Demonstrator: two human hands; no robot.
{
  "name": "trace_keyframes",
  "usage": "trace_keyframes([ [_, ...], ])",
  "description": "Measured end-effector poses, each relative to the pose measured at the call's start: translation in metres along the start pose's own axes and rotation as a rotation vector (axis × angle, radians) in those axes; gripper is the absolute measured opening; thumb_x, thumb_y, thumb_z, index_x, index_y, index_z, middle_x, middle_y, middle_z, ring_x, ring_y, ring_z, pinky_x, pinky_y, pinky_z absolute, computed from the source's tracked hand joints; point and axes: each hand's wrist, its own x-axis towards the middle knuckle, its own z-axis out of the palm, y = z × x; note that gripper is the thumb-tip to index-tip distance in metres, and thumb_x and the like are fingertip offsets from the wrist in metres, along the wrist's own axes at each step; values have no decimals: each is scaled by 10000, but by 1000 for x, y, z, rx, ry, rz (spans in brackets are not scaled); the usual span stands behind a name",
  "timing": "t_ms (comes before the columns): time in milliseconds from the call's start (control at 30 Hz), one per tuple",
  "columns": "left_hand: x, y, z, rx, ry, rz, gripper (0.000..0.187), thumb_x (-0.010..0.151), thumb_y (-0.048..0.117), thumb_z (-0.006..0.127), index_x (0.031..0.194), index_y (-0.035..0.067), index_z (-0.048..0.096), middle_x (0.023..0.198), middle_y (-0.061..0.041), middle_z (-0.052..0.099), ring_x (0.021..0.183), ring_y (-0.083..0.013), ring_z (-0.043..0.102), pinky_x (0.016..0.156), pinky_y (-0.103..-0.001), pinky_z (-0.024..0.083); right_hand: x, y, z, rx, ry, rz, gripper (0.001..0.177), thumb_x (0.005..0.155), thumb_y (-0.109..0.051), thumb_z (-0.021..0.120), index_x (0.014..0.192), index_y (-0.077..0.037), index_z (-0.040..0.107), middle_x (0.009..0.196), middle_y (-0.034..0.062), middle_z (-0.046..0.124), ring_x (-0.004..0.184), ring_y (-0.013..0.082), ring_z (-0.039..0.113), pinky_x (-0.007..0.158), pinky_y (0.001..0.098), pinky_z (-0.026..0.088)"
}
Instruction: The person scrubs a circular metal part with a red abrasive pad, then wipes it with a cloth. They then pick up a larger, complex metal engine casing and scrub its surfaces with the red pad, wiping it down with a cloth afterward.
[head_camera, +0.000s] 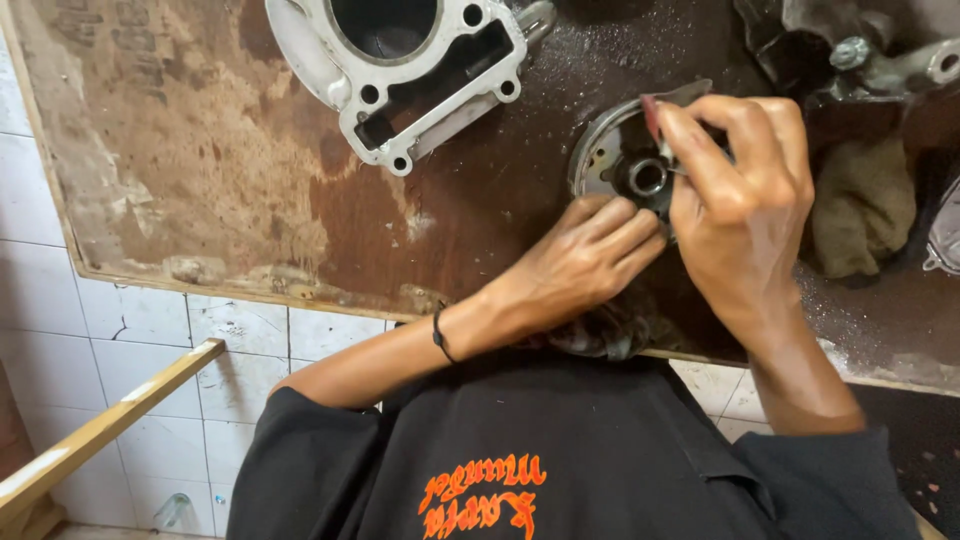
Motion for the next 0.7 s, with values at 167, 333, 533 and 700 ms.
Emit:
trace_keyframes([
  [167, -4, -12, -6, -20, -126, 58, 281, 889, 186, 617, 1142, 72, 663, 1107, -32, 566, 1077, -210, 551, 961, -373, 456, 25, -2, -12, 63, -119, -181, 418, 800, 112, 728, 1189, -35, 762, 1101, 95, 674, 1063, 285, 632, 891, 390, 570],
  [333, -5, -17, -13, 13, -137, 116, 329, 916, 200, 609, 1207, 59, 671, 1184, -31, 580, 1112, -197, 541, 1003, -341, 459, 16, 14, -19, -52, -157, -189, 465, 743, 148, 708, 1144, -67, 799, 1050, 90, 702, 1027, 276, 655, 856, 367, 591],
  [533, -3, -25, -12, 15, -159, 163, 321, 911, 194, 587, 1191, 81, 697, 1190, -26, 589, 1139, -186, 554, 991, -325, 463, -13, 32, -5, -169, -53, -56, 292, 1002, 119, 739, 1216, -66, 812, 1100, 80, 721, 1075, 214, 635, 851, 310, 554],
  [700, -3, -24, -11, 23, -163, 159, 302, 917, 202, 590, 1180, 90, 688, 1213, -22, 598, 1143, -185, 557, 989, -326, 462, -19, 5, -4, -40, -22, 40, 302, 949, 128, 730, 1209, -24, 757, 1115, 93, 685, 1072, 234, 623, 866, 328, 547],
])
